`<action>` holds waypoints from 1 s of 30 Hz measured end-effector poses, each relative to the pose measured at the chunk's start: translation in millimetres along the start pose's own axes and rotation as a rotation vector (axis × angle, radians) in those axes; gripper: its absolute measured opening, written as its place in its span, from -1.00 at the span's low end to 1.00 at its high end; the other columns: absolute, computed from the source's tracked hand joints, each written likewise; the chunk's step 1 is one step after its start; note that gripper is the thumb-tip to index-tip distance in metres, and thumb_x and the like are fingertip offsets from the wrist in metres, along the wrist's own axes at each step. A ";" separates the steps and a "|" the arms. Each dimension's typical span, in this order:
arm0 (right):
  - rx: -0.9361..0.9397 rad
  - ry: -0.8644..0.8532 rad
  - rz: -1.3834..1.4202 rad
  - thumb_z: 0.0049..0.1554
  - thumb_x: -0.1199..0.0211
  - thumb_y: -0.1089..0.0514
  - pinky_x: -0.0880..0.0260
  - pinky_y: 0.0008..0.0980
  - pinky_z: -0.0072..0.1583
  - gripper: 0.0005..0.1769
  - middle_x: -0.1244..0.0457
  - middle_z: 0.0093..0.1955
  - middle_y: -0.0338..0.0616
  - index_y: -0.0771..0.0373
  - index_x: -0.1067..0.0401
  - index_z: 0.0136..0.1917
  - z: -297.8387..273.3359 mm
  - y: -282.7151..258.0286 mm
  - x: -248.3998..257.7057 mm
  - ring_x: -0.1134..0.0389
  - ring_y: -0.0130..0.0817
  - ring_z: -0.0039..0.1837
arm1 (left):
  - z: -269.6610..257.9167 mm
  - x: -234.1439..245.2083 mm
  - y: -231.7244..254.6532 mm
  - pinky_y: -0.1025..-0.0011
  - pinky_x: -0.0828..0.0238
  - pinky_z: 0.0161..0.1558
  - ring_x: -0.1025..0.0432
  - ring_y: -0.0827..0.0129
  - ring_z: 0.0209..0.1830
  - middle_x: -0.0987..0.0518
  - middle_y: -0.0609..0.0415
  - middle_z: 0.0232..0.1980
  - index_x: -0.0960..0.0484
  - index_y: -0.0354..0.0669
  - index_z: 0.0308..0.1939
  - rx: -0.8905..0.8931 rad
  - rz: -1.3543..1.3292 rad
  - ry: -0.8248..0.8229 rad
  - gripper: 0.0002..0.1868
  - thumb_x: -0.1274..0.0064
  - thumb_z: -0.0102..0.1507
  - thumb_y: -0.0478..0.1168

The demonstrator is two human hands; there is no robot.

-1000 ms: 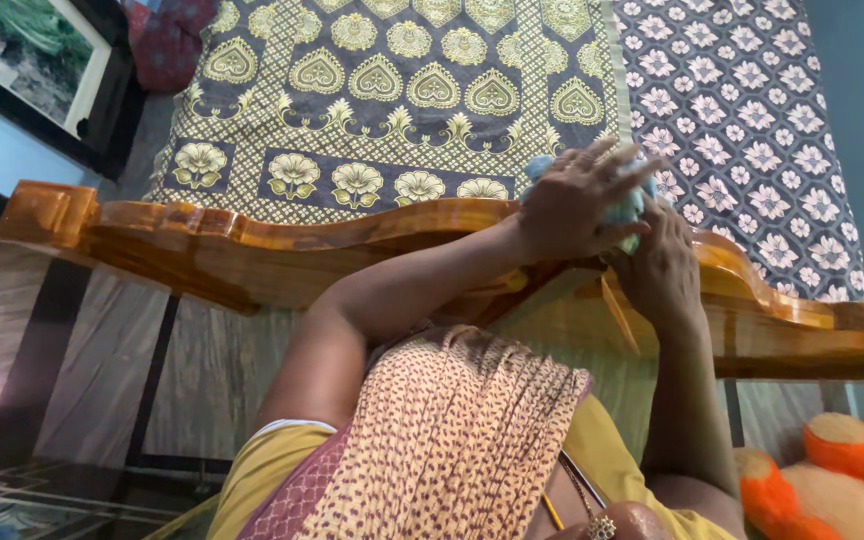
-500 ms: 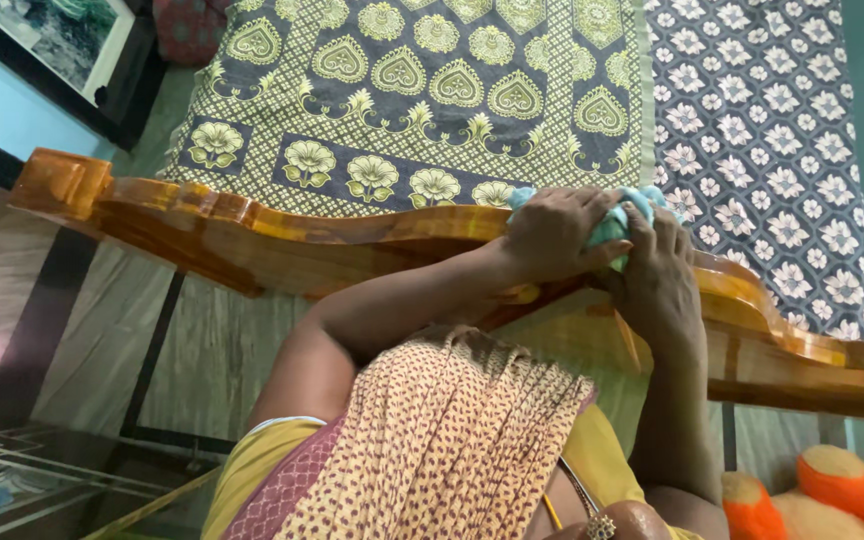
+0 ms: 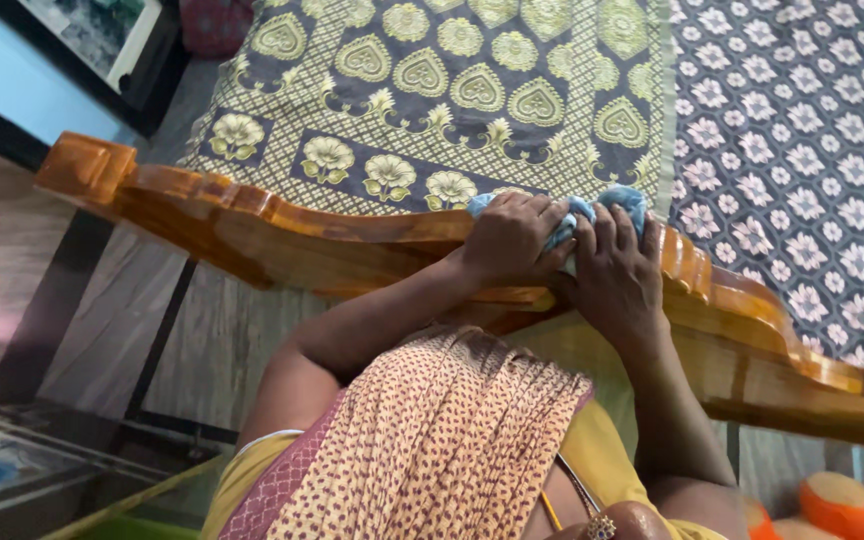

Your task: The person wipes the wooden frame of a bed with a light blue cloth, moving along the side and headboard. The person then smooths the patterned bedsheet with both hands.

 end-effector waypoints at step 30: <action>0.351 -0.266 -0.124 0.18 -0.18 -0.23 -0.21 0.31 0.28 -0.20 -0.26 0.21 0.20 0.34 -0.18 0.47 129.4 -294.3 -280.8 -0.31 0.06 0.19 | -265.2 38.0 -309.3 -0.41 0.29 0.46 -0.46 0.05 0.20 -0.60 -0.04 0.05 -0.61 -0.15 0.06 0.371 0.377 0.060 -0.63 0.08 0.31 -0.03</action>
Point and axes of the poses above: each hand's wrist, its own z-axis towards the middle knuckle, its own x-axis out of the back of the hand, y = z × x, the point moved 9 cm from there along z, towards the middle knuckle
